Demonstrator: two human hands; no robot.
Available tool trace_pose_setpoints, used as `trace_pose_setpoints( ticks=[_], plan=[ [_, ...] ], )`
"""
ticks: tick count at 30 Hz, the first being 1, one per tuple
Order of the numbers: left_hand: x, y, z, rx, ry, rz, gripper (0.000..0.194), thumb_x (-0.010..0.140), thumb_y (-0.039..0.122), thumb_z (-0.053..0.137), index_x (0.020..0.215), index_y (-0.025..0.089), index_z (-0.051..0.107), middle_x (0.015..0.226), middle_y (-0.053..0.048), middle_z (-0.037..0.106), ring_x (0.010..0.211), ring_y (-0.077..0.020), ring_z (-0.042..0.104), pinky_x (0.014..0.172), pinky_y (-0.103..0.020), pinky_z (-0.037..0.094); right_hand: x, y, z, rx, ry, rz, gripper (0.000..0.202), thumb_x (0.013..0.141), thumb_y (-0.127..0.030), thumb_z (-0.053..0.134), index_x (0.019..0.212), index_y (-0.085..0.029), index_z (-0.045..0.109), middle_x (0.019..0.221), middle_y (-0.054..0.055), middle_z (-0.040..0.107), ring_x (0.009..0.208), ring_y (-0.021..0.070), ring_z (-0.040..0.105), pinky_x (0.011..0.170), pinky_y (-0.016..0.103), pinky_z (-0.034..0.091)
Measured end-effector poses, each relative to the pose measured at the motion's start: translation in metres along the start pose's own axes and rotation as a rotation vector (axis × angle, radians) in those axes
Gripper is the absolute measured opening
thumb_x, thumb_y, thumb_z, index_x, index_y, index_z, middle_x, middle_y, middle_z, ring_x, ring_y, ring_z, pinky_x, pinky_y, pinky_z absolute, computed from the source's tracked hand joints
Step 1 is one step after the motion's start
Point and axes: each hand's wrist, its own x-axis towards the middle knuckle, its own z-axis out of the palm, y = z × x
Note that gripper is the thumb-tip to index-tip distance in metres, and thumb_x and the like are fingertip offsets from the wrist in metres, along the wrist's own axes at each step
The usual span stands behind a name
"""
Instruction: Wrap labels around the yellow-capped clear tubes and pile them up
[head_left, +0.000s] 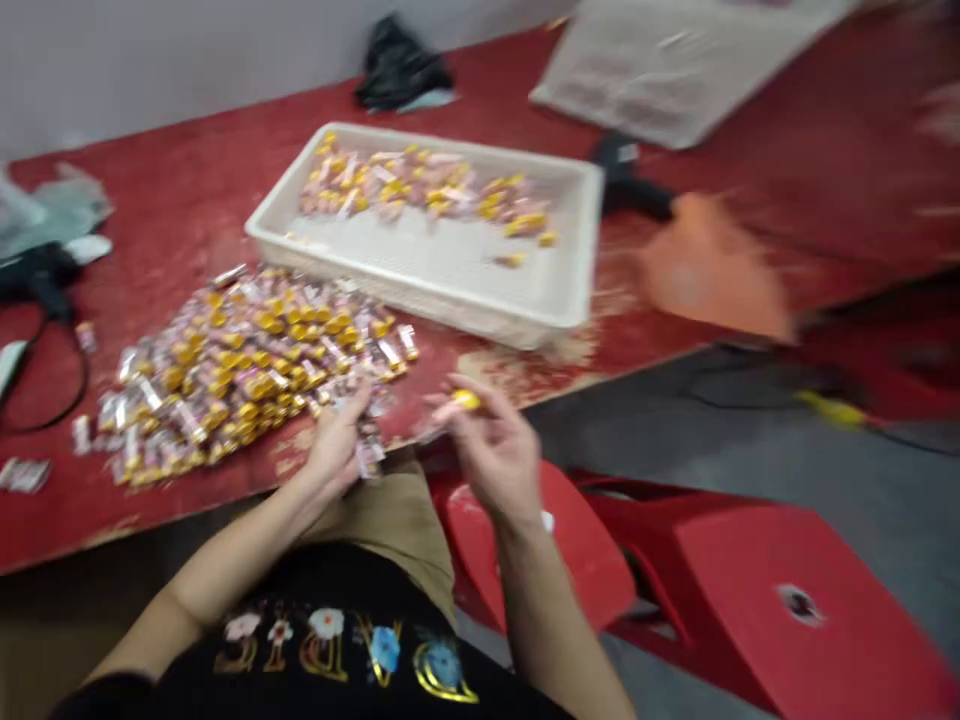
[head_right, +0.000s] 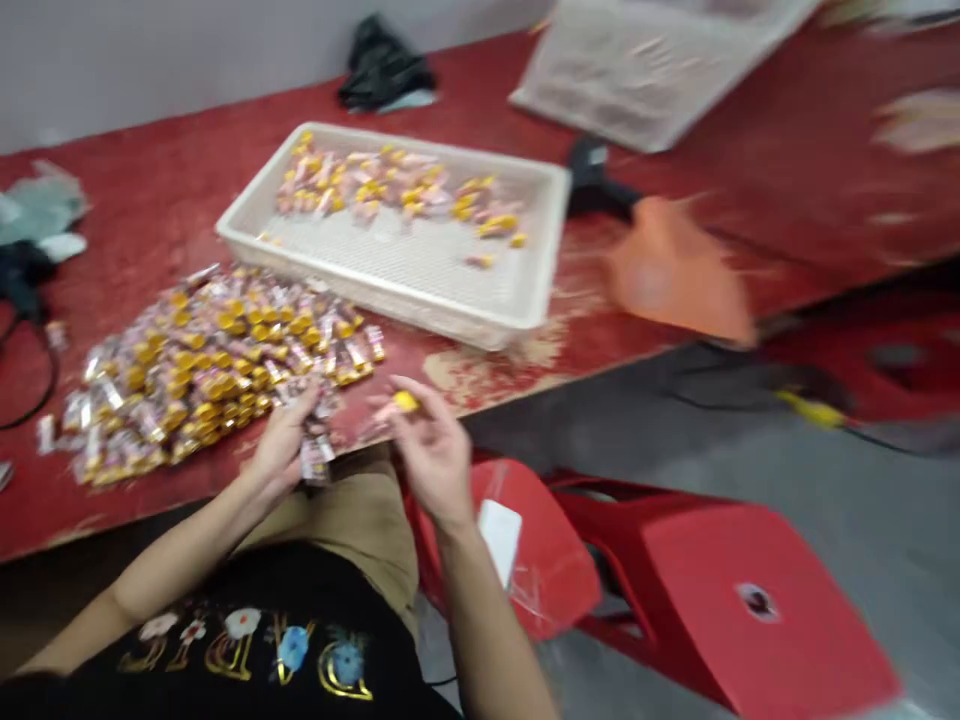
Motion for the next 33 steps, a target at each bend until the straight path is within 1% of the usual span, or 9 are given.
trace_pose_setpoints(
  ticks=[3, 8, 13, 18, 22, 25, 27, 30, 33],
  plan=[
    [0.006, -0.002, -0.004, -0.103, -0.004, 0.046, 0.067, 0.036, 0.04, 0.104, 0.076, 0.015, 0.056, 0.064, 0.008, 0.055, 0.048, -0.0011, 0.046, 0.04, -0.012, 0.03, -0.001, 0.006, -0.004, 0.043, 0.132, -0.061, 0.04, 0.076, -0.043, 0.088, 0.107, -0.023, 0.072, 0.102, 0.005, 0.072, 0.086, 0.015, 0.071, 0.082, 0.028, 0.059],
    [0.002, -0.005, -0.006, -0.134, -0.013, 0.051, 0.069, 0.036, 0.045, 0.103, 0.076, 0.014, 0.056, 0.068, 0.008, 0.055, 0.051, -0.001, 0.047, 0.041, -0.012, 0.032, -0.011, 0.01, 0.009, 0.029, 0.112, -0.146, 0.035, 0.077, -0.041, 0.087, 0.105, -0.025, 0.073, 0.102, 0.004, 0.069, 0.067, 0.0093, 0.06, 0.053, 0.02, 0.048],
    [0.001, -0.004, -0.004, -0.1, -0.037, -0.002, 0.062, 0.047, 0.04, 0.103, 0.08, 0.014, 0.058, 0.068, 0.006, 0.056, 0.052, -0.0013, 0.047, 0.043, -0.014, 0.031, -0.011, 0.018, 0.015, -0.156, 0.228, -0.292, 0.032, 0.077, -0.035, 0.086, 0.102, -0.022, 0.072, 0.102, 0.006, 0.068, 0.089, 0.0174, 0.068, 0.063, 0.025, 0.055],
    [-0.004, -0.004, -0.006, -0.103, -0.042, -0.049, 0.058, 0.054, 0.037, 0.101, 0.087, 0.015, 0.058, 0.073, 0.005, 0.059, 0.053, -0.0029, 0.051, 0.044, -0.015, 0.033, -0.015, 0.025, 0.009, -0.167, 0.315, -0.31, 0.033, 0.079, -0.032, 0.085, 0.107, -0.022, 0.069, 0.105, 0.005, 0.068, 0.085, 0.0161, 0.07, 0.067, 0.028, 0.06],
    [-0.006, -0.006, -0.008, -0.095, -0.047, -0.055, 0.055, 0.06, 0.039, 0.099, 0.091, 0.016, 0.058, 0.076, 0.004, 0.06, 0.054, -0.0039, 0.053, 0.044, -0.016, 0.034, -0.022, 0.021, 0.004, -0.262, 0.249, -0.368, 0.031, 0.086, -0.026, 0.077, 0.116, -0.023, 0.071, 0.113, 0.008, 0.07, 0.101, 0.0211, 0.071, 0.084, 0.038, 0.064],
    [-0.005, -0.008, -0.01, -0.091, -0.044, -0.052, 0.056, 0.061, 0.042, 0.098, 0.092, 0.017, 0.058, 0.075, 0.004, 0.061, 0.054, -0.0047, 0.053, 0.044, -0.017, 0.035, -0.028, 0.013, -0.002, -0.389, 0.098, -0.488, 0.034, 0.092, -0.019, 0.068, 0.125, -0.024, 0.072, 0.116, 0.01, 0.074, 0.111, 0.0236, 0.071, 0.095, 0.044, 0.062],
    [-0.005, -0.009, -0.012, -0.087, -0.07, -0.047, 0.058, 0.06, 0.044, 0.098, 0.091, 0.017, 0.058, 0.074, 0.004, 0.061, 0.054, -0.0048, 0.053, 0.045, -0.017, 0.035, -0.033, 0.009, -0.007, -0.468, -0.02, -0.554, 0.04, 0.09, -0.015, 0.068, 0.128, -0.027, 0.072, 0.119, 0.01, 0.075, 0.111, 0.0243, 0.073, 0.093, 0.044, 0.063],
    [-0.008, -0.012, -0.016, -0.063, -0.138, -0.049, 0.057, 0.059, 0.046, 0.098, 0.086, 0.015, 0.058, 0.069, 0.004, 0.06, 0.055, -0.0041, 0.051, 0.053, -0.019, 0.041, -0.038, 0.006, -0.015, -0.536, -0.138, -0.542, 0.044, 0.089, -0.011, 0.069, 0.127, -0.032, 0.073, 0.123, 0.009, 0.076, 0.108, 0.0248, 0.076, 0.089, 0.044, 0.066],
    [-0.012, -0.015, -0.02, -0.014, -0.152, -0.029, 0.057, 0.058, 0.048, 0.097, 0.084, 0.013, 0.061, 0.065, 0.003, 0.059, 0.057, -0.0047, 0.051, 0.059, -0.021, 0.044, -0.04, 0.005, -0.016, -0.519, -0.179, -0.467, 0.052, 0.091, -0.01, 0.065, 0.138, -0.034, 0.067, 0.131, 0.009, 0.074, 0.114, 0.0247, 0.074, 0.093, 0.045, 0.066]
  ],
)
